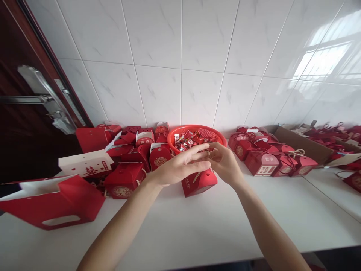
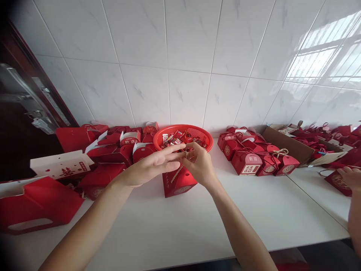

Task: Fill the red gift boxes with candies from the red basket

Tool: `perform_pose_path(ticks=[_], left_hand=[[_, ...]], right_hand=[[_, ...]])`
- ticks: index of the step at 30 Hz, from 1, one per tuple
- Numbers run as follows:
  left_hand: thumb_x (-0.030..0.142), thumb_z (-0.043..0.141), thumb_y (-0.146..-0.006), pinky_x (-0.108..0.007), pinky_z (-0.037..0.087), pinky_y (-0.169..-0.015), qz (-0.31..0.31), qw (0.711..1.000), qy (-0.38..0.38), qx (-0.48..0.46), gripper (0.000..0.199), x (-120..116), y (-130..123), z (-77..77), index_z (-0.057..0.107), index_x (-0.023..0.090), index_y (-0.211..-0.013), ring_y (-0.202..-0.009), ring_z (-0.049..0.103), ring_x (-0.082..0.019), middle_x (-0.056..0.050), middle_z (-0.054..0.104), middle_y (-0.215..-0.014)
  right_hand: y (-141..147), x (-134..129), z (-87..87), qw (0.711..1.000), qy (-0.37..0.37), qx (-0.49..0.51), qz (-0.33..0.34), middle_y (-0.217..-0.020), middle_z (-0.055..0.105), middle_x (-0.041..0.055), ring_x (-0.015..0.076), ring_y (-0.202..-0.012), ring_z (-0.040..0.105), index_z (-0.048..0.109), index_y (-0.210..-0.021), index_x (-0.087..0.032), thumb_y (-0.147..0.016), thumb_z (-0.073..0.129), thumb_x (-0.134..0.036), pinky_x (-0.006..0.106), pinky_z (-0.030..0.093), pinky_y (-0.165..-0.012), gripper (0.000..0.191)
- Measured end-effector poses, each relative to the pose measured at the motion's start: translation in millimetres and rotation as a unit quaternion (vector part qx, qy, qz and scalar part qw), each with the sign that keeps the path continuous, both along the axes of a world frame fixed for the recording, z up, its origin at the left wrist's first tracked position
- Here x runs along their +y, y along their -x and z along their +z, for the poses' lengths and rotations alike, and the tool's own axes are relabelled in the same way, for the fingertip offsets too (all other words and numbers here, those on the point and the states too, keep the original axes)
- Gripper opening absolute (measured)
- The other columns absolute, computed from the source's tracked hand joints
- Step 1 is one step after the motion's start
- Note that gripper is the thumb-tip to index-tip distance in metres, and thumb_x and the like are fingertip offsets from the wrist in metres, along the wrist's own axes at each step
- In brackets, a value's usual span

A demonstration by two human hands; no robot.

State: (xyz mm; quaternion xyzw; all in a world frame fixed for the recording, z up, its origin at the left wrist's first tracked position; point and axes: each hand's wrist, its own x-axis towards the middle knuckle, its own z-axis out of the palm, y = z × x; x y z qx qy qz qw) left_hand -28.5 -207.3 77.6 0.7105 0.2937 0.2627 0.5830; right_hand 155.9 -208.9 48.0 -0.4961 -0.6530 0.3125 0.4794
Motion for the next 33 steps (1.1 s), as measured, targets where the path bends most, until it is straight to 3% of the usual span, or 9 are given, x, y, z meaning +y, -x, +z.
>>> perform_pose_path(ticks=[4, 8, 13, 16, 19, 22, 26, 29, 33], left_hand=[[0.043, 0.068, -0.086, -0.049, 0.037, -0.113, 0.053, 0.996, -0.06, 0.038, 0.078, 1, -4, -10.1, 0.032, 0.031, -0.153, -0.144, 0.037, -0.032, -0.008, 0.04, -0.157], [0.046, 0.074, -0.08, -0.047, 0.037, -0.112, 0.124, 0.973, -0.15, 0.121, 0.087, 6, -10, -24.9, 0.03, 0.031, -0.154, -0.141, 0.04, -0.032, -0.009, 0.045, -0.153], [0.04, 0.08, -0.072, -0.051, 0.032, -0.113, 0.142, 0.937, -0.219, 0.233, 0.095, 15, -21, -42.5, 0.032, 0.023, -0.153, -0.146, 0.025, -0.038, -0.014, 0.034, -0.157], [0.04, 0.08, -0.069, -0.048, 0.039, -0.105, 0.1, 0.941, -0.214, 0.244, 0.079, 16, -30, -51.0, 0.048, 0.024, -0.14, -0.136, 0.039, -0.038, -0.013, 0.049, -0.145], [0.041, 0.076, -0.071, -0.043, 0.046, -0.091, 0.081, 0.94, -0.212, 0.255, 0.055, 18, -37, -58.7, 0.059, 0.023, -0.12, -0.117, 0.052, -0.034, -0.01, 0.062, -0.119], [0.042, 0.073, -0.072, -0.039, 0.047, -0.081, 0.088, 0.937, -0.215, 0.26, 0.038, 24, -40, -65.0, 0.063, 0.021, -0.102, -0.108, 0.055, -0.032, -0.007, 0.063, -0.104], [0.044, 0.074, -0.069, -0.034, 0.046, -0.072, 0.094, 0.941, -0.215, 0.244, 0.03, 32, -39, -69.1, 0.063, 0.022, -0.086, -0.099, 0.059, -0.028, -0.004, 0.062, -0.095], [0.043, 0.074, -0.069, -0.034, 0.045, -0.071, 0.088, 0.941, -0.209, 0.252, 0.028, 35, -39, -70.1, 0.063, 0.023, -0.086, -0.095, 0.059, -0.028, -0.002, 0.063, -0.09], [0.047, 0.075, -0.068, -0.036, 0.046, -0.078, 0.093, 0.941, -0.212, 0.248, 0.035, 35, -39, -71.1, 0.062, 0.022, -0.089, -0.102, 0.059, -0.031, -0.005, 0.065, -0.099]], right_hand=[[1, 1, -1.1, 1.0, 0.017, 0.0, -0.008, -0.069, 0.066, -0.0003, 0.0161, -0.059, 0.059, 0.064, -0.094, -0.022, -0.07, 0.061, -0.023, 0.027, 0.043, -0.052, 0.024], [-2, 3, -1.6, 0.999, 0.01, -0.001, -0.043, -0.063, 0.064, -0.0016, 0.0179, -0.062, 0.061, 0.065, -0.09, -0.021, -0.069, 0.057, -0.021, 0.03, 0.046, -0.06, 0.023], [-5, 6, -9.0, 0.999, -0.003, -0.021, -0.049, -0.06, 0.06, -0.0031, 0.0163, -0.061, 0.056, 0.064, -0.087, -0.02, -0.068, 0.057, -0.023, 0.03, 0.042, -0.062, 0.02], [-7, 8, -12.7, 0.999, -0.002, -0.013, -0.053, -0.059, 0.058, -0.0036, 0.0156, -0.06, 0.054, 0.064, -0.086, -0.02, -0.067, 0.059, -0.023, 0.03, 0.042, -0.062, 0.02], [-10, 9, -12.6, 0.999, 0.027, 0.038, -0.025, -0.061, 0.061, -0.0028, 0.0173, -0.064, 0.059, 0.062, -0.086, -0.02, -0.065, 0.061, -0.023, 0.032, 0.045, -0.067, 0.022], [-13, 7, -10.7, 0.99, 0.092, 0.101, 0.04, -0.063, 0.064, -0.0021, 0.0186, -0.068, 0.063, 0.06, -0.088, -0.02, -0.064, 0.065, -0.025, 0.034, 0.047, -0.072, 0.025], [-16, 6, -10.1, 0.974, 0.148, 0.14, 0.103, -0.062, 0.063, -0.0043, 0.0173, -0.066, 0.063, 0.059, -0.091, -0.021, -0.062, 0.07, -0.024, 0.032, 0.048, -0.07, 0.032], [-16, 8, -9.4, 0.981, 0.14, 0.089, 0.105, -0.059, 0.056, -0.0075, 0.0137, -0.057, 0.055, 0.059, -0.094, -0.021, -0.061, 0.068, -0.021, 0.027, 0.042, -0.058, 0.035], [-13, 12, -5.6, 0.989, 0.057, -0.132, 0.039, -0.055, 0.045, -0.0087, 0.012, -0.053, 0.043, 0.057, -0.088, -0.022, -0.061, 0.055, -0.008, 0.025, 0.029, -0.051, 0.031]])
